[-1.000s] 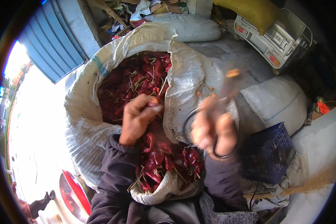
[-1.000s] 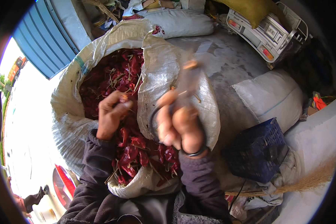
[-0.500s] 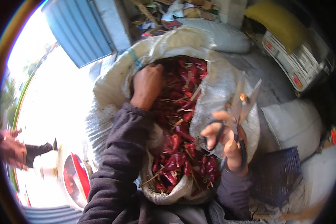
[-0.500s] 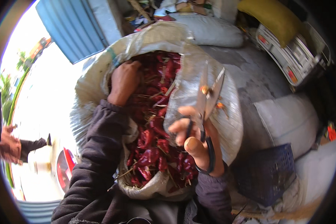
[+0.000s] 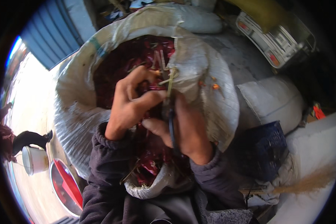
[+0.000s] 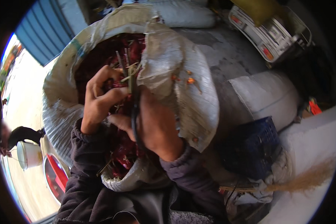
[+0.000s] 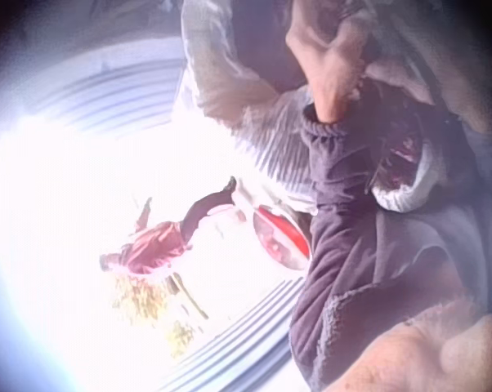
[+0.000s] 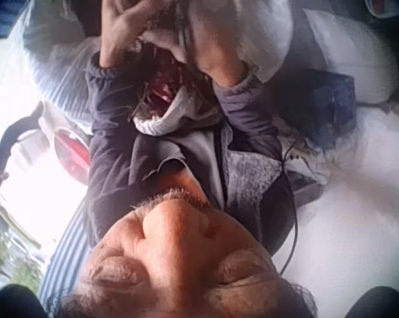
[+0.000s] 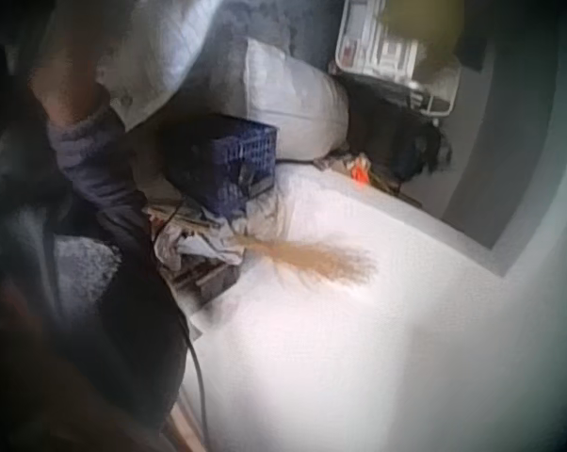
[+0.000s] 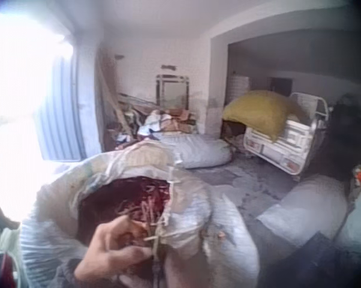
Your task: The person sits on the floor with a large sack of dried red peppers on their lap. They use shears to cut the stems off individual peppers and drop the trimmed peppers back into the sack.
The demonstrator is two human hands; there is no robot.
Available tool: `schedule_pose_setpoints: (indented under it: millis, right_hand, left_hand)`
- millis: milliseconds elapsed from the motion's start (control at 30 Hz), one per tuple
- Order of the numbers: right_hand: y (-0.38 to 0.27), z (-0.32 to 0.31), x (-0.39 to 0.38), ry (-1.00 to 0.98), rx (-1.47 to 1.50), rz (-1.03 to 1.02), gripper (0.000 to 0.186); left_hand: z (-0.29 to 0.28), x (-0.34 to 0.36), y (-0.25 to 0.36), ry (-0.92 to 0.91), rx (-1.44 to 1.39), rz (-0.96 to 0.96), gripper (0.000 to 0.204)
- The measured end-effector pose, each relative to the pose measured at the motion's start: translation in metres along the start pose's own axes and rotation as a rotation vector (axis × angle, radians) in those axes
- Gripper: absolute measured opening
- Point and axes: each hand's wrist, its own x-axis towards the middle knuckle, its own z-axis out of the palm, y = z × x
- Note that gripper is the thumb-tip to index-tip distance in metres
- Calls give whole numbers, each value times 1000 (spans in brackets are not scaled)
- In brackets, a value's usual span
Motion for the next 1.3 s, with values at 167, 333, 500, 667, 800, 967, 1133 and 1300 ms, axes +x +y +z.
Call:
schedule_pose_setpoints:
  millis: [167,333,500,667,800,967,1133,1300]
  right_hand:
    - [5,-10,-9,-5,-88,-4,87]
    - [19,-28,-20,60,-112,100,91]
    - [13,-24,-31,-42,-217,41,99]
    - [15,-22,-27,-53,-150,7,90]
    - [7,-21,-21,-22,-144,40,66]
    - [11,-19,-24,-15,-47,124,45]
    - [22,-20,-30,-120,349,177,46]
    - [3,-66,-21,49,1176,90,58]
  left_hand:
    - [-3,6,-22,-21,-93,32,21]
    - [-10,11,-30,54,-302,-49,17]
    - [-12,19,-49,-32,-698,-70,22]
    - [-30,19,-57,-232,-756,-137,23]
    - [-22,7,-43,-286,-577,-212,26]
    - [-3,0,-31,-83,246,176,39]
    - [-2,-1,-26,-44,486,284,33]
    - [-22,-8,-59,0,66,-88,18]
